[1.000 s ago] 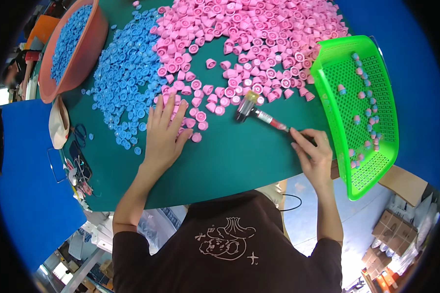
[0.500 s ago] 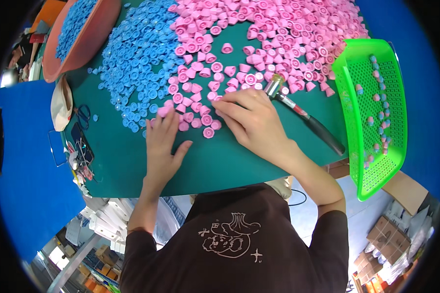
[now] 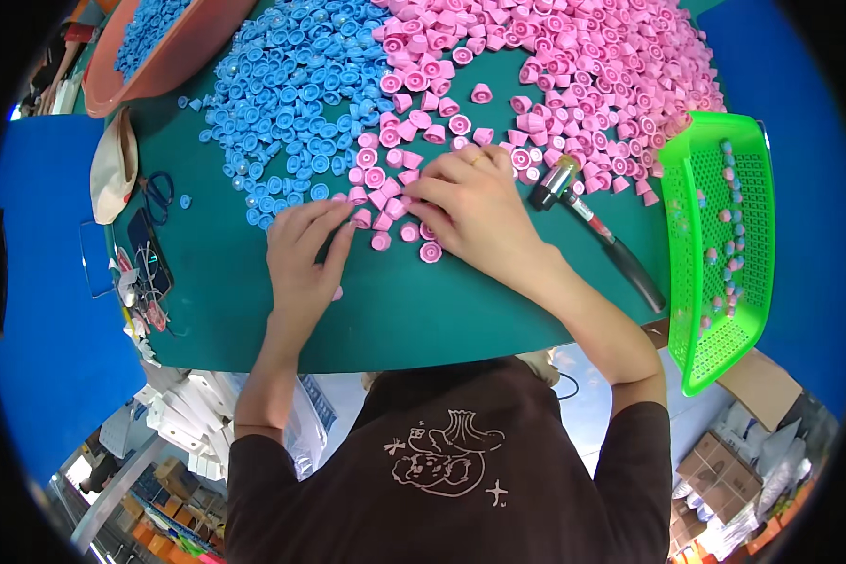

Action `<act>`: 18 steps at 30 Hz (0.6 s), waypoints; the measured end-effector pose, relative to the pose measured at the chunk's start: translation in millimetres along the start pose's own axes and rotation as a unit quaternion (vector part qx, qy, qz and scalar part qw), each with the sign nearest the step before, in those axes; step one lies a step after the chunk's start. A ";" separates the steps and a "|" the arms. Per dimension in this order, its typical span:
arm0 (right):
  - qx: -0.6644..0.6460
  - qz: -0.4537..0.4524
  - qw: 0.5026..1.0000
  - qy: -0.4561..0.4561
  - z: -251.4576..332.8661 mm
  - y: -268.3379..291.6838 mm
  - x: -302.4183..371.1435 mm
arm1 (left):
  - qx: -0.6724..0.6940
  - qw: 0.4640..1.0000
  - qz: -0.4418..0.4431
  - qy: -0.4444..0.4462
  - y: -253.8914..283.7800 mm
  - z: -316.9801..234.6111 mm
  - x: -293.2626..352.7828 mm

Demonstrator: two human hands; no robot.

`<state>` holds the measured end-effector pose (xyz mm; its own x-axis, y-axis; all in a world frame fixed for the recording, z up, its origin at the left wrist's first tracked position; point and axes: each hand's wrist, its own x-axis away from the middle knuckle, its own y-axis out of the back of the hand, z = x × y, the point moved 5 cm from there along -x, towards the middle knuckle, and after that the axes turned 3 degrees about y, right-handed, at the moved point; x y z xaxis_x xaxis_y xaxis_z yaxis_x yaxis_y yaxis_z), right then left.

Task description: Sorting and assembling small pink and blue plastic toy components using a small hammer.

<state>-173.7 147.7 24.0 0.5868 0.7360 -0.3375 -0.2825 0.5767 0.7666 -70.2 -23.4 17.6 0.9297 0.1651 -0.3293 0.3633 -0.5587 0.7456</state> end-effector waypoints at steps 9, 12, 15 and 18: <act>0.056 0.005 0.998 -0.006 -4.5 -5.1 -18.2 | -0.115 0.992 0.026 -0.046 -6.2 2.1 -14.3; 0.024 -0.016 1.000 0.001 1.6 8.7 -0.2 | -0.094 0.995 0.032 -0.025 -4.6 -2.0 -0.3; 0.083 -0.014 0.996 0.030 19.5 13.7 29.2 | -0.134 0.987 0.084 -0.039 -4.8 -6.6 18.8; 0.093 0.059 0.994 -0.009 18.4 3.5 53.9 | -0.132 0.981 0.138 -0.026 -9.6 -5.5 37.0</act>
<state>-129.1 182.8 18.6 0.5716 0.7874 -0.2307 -0.2063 0.4100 0.8885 -39.0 -7.5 1.5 0.9929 -0.0088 -0.1187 0.1084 -0.3456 0.9321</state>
